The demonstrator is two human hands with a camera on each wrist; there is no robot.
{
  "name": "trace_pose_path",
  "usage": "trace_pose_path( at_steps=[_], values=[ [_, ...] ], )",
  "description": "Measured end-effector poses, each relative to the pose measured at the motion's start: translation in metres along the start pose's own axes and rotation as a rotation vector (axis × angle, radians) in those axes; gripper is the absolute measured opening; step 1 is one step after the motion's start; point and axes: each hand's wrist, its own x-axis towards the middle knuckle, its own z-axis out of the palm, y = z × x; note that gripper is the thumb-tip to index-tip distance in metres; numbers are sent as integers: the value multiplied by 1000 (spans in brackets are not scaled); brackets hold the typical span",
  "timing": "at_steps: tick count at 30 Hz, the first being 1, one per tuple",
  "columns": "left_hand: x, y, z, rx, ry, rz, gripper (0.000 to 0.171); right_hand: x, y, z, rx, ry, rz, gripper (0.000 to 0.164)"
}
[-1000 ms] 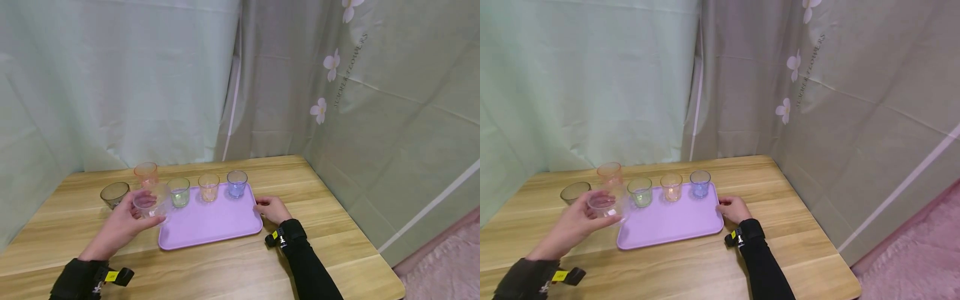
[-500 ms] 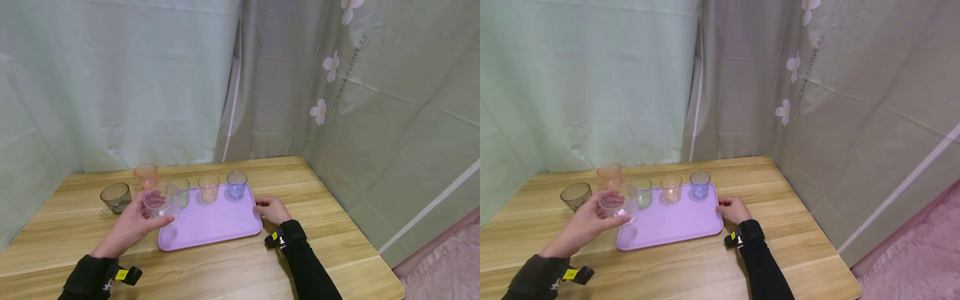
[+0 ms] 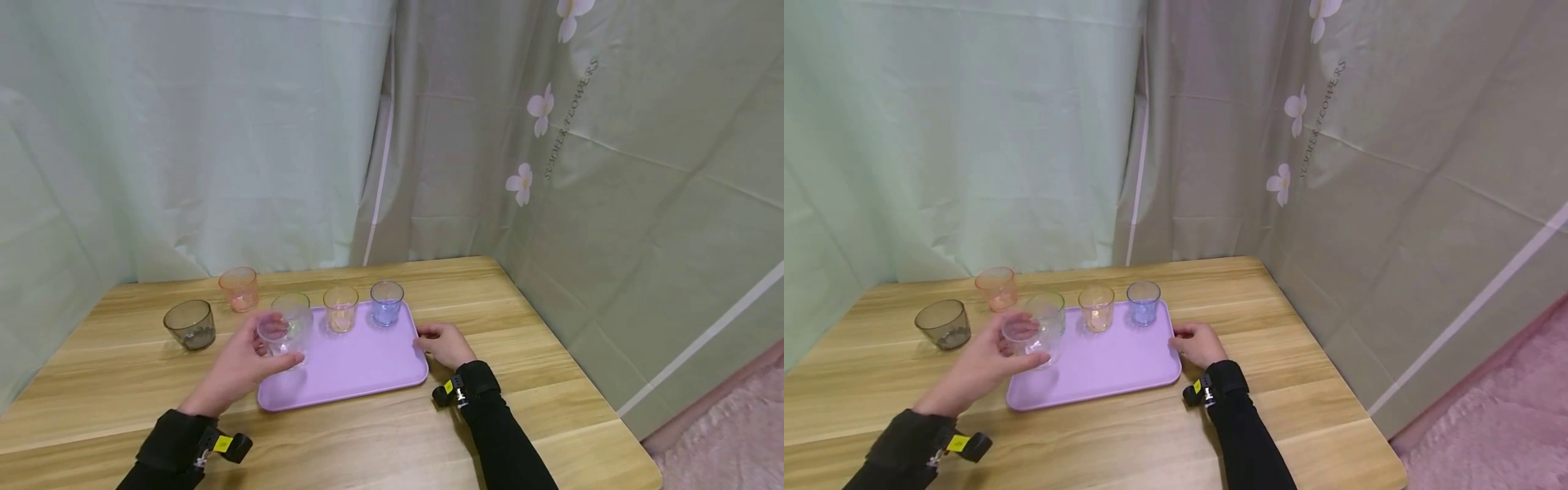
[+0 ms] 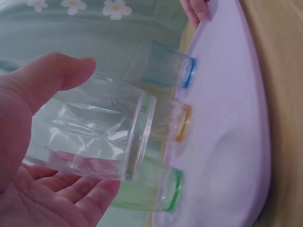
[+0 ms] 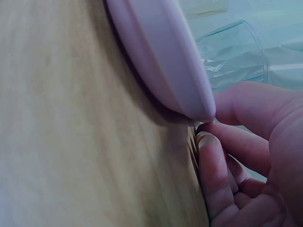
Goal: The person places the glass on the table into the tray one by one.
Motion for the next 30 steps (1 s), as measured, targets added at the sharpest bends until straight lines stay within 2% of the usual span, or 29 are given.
trace_pose_path(
  at_steps=[12, 30],
  values=[
    [7, -1, 26, -31, -7, 18, 88, 0, -1, 0, -20, -1, -13, 36],
    [14, 10, 52, -40, -47, 1, 85, -1, 0, 0, -15, -2, -14, 35]
  ],
)
